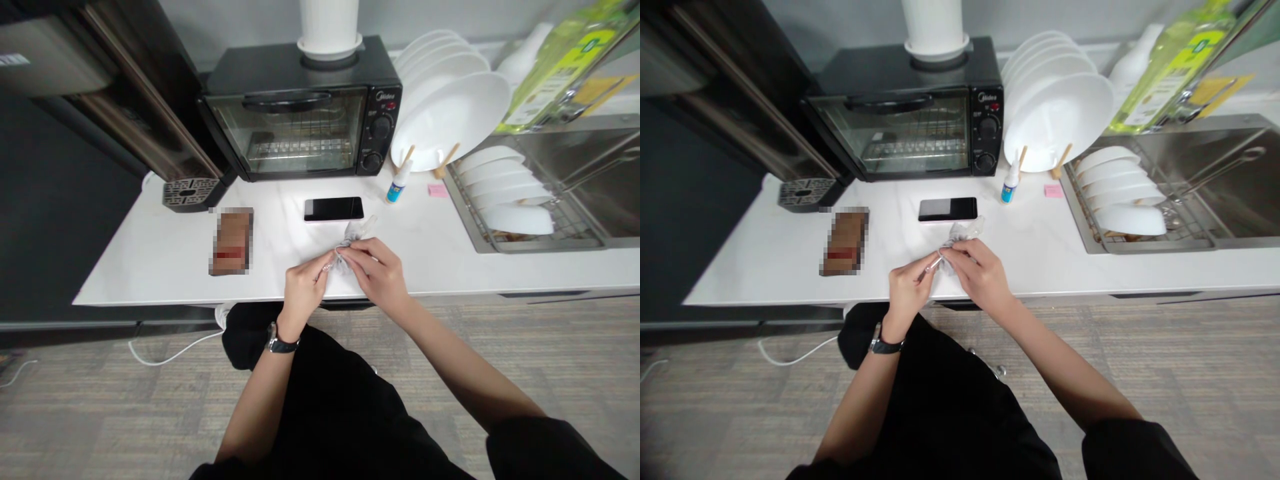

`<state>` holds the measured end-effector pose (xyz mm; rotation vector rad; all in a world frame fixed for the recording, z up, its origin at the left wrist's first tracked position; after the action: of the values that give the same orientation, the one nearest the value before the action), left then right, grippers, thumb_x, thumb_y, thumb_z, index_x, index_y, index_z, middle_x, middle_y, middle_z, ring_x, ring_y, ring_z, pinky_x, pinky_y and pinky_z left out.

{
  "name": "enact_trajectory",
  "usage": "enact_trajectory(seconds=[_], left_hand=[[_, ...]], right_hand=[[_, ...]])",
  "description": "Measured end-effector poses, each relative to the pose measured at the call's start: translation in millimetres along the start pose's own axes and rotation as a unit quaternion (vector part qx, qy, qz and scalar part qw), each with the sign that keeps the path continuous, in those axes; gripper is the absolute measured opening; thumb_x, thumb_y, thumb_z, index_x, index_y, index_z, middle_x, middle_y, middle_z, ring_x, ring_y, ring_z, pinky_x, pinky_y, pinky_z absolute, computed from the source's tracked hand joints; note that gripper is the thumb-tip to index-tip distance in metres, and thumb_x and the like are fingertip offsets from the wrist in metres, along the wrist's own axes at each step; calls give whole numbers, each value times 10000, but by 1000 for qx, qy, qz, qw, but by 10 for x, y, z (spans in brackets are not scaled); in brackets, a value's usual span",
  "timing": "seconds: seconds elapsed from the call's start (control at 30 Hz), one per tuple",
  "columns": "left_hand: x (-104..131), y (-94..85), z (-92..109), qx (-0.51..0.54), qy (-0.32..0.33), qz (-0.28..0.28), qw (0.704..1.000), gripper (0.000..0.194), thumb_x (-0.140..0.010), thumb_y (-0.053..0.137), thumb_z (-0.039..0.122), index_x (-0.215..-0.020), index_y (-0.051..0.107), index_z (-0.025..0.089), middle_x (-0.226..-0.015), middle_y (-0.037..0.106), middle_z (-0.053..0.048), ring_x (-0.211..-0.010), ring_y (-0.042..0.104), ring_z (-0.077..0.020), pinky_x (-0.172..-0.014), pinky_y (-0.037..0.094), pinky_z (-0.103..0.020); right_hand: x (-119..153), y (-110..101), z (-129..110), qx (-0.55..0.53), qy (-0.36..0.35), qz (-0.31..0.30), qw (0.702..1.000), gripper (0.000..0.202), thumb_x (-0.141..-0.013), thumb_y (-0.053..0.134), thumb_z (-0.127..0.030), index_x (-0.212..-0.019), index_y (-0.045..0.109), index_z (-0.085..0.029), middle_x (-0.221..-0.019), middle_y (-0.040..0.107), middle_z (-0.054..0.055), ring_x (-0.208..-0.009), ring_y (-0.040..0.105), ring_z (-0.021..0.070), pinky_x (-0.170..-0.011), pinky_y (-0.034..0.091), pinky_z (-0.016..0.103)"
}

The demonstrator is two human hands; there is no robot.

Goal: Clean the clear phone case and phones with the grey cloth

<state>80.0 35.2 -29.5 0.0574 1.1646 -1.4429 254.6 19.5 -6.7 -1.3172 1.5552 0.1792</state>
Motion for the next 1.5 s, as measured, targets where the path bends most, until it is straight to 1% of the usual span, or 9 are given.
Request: enact_trajectory(seconds=[0.1,0.27,0.37,0.63,0.8,1.03,1.17,1.3,1.5], left_hand=[[3,-3,11,8,5,3,1000,347,-1044,630,54,-1276,835,212,-1152,908,-46,-887,885,-205,-814,712,-271],[17,-2,4,21,10,12,1000,405,-1012,641,4,-1287,818,242,-1143,910,-8,-867,885,-187,-801,702,-237],[21,2,-1,21,8,15,1000,411,-1005,642,-6,-1288,814,239,-1140,910,-9,-868,885,-189,-800,695,-233],[8,7,-10,13,-9,6,1000,335,-1047,637,61,-1278,831,206,-1140,907,-69,-902,881,-212,-831,693,-260],[12,5,-38,1,-26,-2,1000,284,-1033,606,89,-1127,853,191,-880,881,-51,-695,813,-191,-703,651,-262],[-4,-1,0,11,-3,-2,1000,337,-1012,579,42,-1139,850,196,-947,896,-61,-766,846,-209,-728,667,-274],[4,1,-1,17,-3,0,1000,288,-1049,617,84,-1175,851,197,-950,899,-63,-745,847,-210,-704,673,-276],[24,7,-9,25,-10,-4,1000,329,-1058,634,86,-1282,843,207,-1093,910,-80,-845,877,-218,-813,716,-289],[13,-5,6,27,-16,-8,999,393,-1027,608,69,-1289,852,231,-1104,913,-39,-859,886,-216,-797,715,-268]], right_hand=[[-78,-135,205,35,19,34,999,221,-1117,665,-216,-1205,867,-227,-1035,801,82,-969,774,202,-873,663,326],[-198,-316,561,65,63,57,994,211,-1111,673,-231,-1174,875,-226,-1042,803,93,-972,776,207,-880,651,343],[-217,-326,623,54,82,76,992,198,-1096,690,-239,-1169,874,-247,-1031,790,70,-951,783,217,-859,656,358],[-85,-32,180,19,81,48,995,231,-1107,658,-223,-1184,876,-235,-1046,803,93,-975,781,229,-886,670,361],[39,149,-178,-41,52,-12,998,291,-1101,649,-185,-1260,856,-314,-1077,814,63,-975,780,230,-866,689,371],[54,98,-202,-38,5,-23,999,303,-1107,643,-172,-1291,835,-317,-1074,814,62,-928,775,222,-826,685,359],[29,45,-131,-15,-21,-13,1000,271,-1113,644,-175,-1279,842,-258,-1075,814,80,-944,773,215,-826,673,340],[-20,-48,63,11,-12,20,1000,231,-1104,670,-180,-1226,864,-208,-1046,811,94,-959,777,204,-853,663,321],[-187,-293,543,45,67,61,995,223,-1098,672,-239,-1178,880,-243,-1033,806,96,-942,787,241,-843,679,403]])
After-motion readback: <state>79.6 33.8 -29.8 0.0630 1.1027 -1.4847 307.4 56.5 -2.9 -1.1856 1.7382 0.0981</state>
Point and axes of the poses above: each hand's wrist, its own x-axis away from the middle knuckle, its own y-axis out of the palm, z = x × y, the point moved 6 cm from there along -x, towards the middle knuckle
